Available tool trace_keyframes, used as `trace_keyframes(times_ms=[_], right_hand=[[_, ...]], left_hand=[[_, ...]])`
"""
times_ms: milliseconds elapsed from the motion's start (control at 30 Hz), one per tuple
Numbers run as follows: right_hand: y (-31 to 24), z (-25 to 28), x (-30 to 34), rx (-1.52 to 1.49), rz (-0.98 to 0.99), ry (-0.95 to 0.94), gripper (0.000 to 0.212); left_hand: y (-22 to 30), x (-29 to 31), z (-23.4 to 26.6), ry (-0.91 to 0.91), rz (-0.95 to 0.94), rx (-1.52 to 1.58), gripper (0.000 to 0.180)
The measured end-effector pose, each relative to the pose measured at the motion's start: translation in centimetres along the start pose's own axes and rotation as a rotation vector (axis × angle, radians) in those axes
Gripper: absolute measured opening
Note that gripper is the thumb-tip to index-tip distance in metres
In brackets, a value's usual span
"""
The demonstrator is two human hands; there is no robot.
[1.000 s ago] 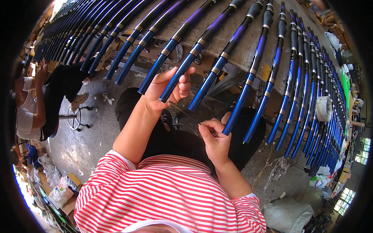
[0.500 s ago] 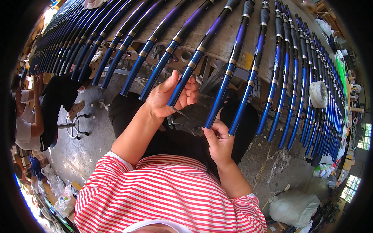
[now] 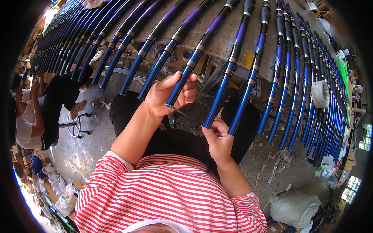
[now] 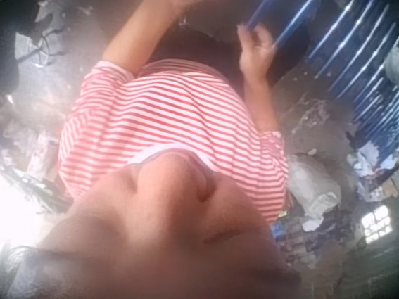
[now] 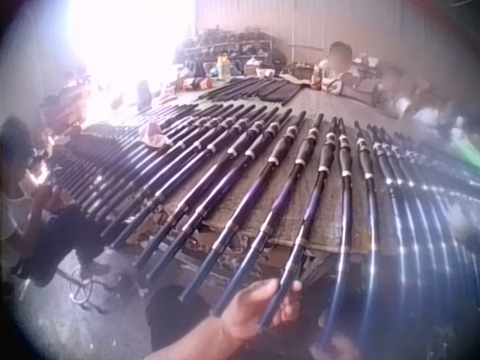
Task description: The person applies a small component and thread to a row of fishing rod sections using their hands and a small tool.
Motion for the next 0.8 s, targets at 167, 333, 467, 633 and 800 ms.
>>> trace_keyframes(times_ms=[167,333,467,633,800], right_hand=[[0.2,0.1,0.0,0.002,0.008,-0.003,0.011],[0.1,0.0,-0.1,0.002,0.000,-0.002,0.011],[0.1,-0.1,-0.1,-0.005,0.002,0.010,0.010],[0.1,-0.1,-0.1,-0.026,-0.002,0.019,0.010],[0.4,0.2,-0.1,-0.003,-0.011,-0.014,0.010]], left_hand=[[0.3,0.1,-0.2,0.031,0.042,0.022,0.041],[0.2,-0.1,0.6,-0.052,0.014,0.067,0.043],[0.1,-0.1,-0.5,-0.012,0.046,0.098,0.041],[0.1,-0.2,0.5,-0.109,0.035,0.108,0.044],[0.1,-0.3,-0.6,-0.106,0.039,0.171,0.039]])
Point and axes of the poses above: each hand's wrist, its own x-axis away from the middle knuckle, its own z-axis out of the back of the hand, y = z × x, the point moved 4 cm from there along -x, towards the middle knuckle, and after that the axes turned 1 degree about z, right-handed, at the moved point
